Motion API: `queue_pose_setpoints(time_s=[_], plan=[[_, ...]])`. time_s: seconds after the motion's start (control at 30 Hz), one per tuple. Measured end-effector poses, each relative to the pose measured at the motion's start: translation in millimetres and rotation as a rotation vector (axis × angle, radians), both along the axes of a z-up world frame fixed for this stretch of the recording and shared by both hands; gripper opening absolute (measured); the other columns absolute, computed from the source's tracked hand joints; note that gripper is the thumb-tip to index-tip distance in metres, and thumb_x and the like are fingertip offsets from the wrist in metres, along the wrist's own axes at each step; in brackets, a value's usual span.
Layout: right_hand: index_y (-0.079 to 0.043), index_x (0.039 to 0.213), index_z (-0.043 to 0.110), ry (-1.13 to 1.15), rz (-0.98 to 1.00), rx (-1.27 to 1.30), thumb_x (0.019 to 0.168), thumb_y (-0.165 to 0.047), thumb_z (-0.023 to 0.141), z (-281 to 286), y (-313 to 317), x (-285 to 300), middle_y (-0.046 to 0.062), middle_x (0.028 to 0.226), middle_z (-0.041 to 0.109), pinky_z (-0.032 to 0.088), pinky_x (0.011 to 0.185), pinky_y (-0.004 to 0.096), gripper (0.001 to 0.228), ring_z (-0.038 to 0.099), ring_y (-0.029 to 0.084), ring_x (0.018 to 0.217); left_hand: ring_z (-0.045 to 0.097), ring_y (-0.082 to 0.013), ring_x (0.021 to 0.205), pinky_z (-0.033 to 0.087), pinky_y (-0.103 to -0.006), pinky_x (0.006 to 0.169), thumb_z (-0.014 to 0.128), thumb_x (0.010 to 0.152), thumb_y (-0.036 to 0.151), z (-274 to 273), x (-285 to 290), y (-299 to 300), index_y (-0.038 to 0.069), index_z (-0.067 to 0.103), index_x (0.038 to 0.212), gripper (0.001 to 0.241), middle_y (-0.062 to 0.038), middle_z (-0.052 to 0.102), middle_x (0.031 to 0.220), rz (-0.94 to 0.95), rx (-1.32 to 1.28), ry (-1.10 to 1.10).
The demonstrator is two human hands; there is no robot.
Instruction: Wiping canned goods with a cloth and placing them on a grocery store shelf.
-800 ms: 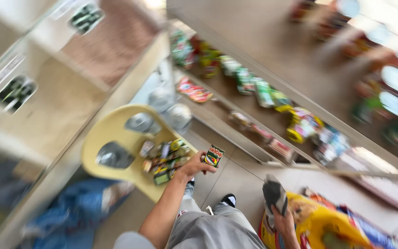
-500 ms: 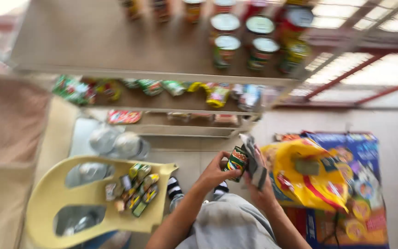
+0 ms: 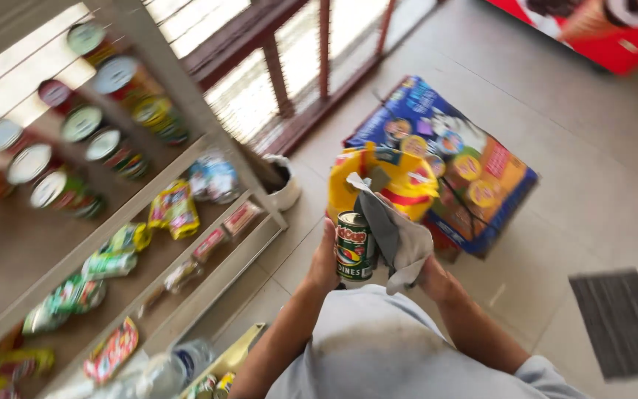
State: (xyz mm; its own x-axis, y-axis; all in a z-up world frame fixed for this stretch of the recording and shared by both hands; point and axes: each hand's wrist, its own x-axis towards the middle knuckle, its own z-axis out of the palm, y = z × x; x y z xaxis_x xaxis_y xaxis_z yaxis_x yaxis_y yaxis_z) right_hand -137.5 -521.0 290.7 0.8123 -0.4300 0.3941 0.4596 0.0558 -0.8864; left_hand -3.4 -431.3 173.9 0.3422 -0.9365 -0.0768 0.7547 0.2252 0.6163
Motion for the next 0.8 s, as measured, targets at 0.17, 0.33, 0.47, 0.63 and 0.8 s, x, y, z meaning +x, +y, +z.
queue_pose_setpoints(time_s=[0.17,0.33,0.47,0.63,0.8], plan=[[0.004,0.161,0.018,0.034,-0.198,0.058,0.099,-0.033,0.058,-91,-21,-67,0.024,0.167,0.024,0.019,0.123,0.051,0.082,0.026,0.031,0.151,0.074,-0.0321,0.096,0.061,-0.0471,0.086,0.025,0.103,0.067,-18,-26,-23,-0.003,0.056,0.137,0.084,-0.027,0.071,0.112,-0.265,0.002,-0.019],[0.010,0.152,0.036,0.114,-0.558,-0.411,0.064,-0.051,0.095,-48,12,-68,0.028,0.156,0.035,0.019,0.124,0.052,0.122,0.032,0.041,0.147,0.076,-0.0262,0.090,0.063,-0.0412,0.082,0.025,0.106,0.061,38,-41,-19,-0.001,0.062,0.130,0.076,-0.022,0.075,0.104,-0.487,-0.012,-0.016],[0.003,0.147,0.038,0.086,-0.696,-0.362,0.054,-0.036,0.105,-37,52,-53,0.027,0.152,0.037,0.021,0.124,0.051,0.121,0.035,0.040,0.145,0.073,-0.0220,0.097,0.060,-0.0381,0.088,0.027,0.107,0.056,39,-23,-2,0.002,0.059,0.137,0.070,-0.018,0.072,0.113,-0.556,0.016,-0.190],[0.001,0.127,0.056,0.066,-0.870,-0.260,0.063,-0.022,0.102,-40,99,-37,0.021,0.134,0.057,0.039,0.111,0.046,0.082,0.058,0.031,0.125,0.069,-0.0215,0.101,0.057,-0.0377,0.093,0.021,0.109,0.052,29,-7,32,0.002,0.056,0.139,0.068,-0.019,0.070,0.120,-0.632,0.031,-0.440],[0.003,0.109,0.062,0.119,-1.268,-0.289,0.079,-0.020,0.093,-39,141,-32,0.020,0.107,0.068,0.049,0.097,0.039,0.049,0.068,0.028,0.104,0.064,-0.0198,0.105,0.049,-0.0344,0.102,0.019,0.110,0.052,82,-9,60,0.001,0.058,0.138,0.071,-0.014,0.068,0.118,-0.693,0.052,-0.632]])
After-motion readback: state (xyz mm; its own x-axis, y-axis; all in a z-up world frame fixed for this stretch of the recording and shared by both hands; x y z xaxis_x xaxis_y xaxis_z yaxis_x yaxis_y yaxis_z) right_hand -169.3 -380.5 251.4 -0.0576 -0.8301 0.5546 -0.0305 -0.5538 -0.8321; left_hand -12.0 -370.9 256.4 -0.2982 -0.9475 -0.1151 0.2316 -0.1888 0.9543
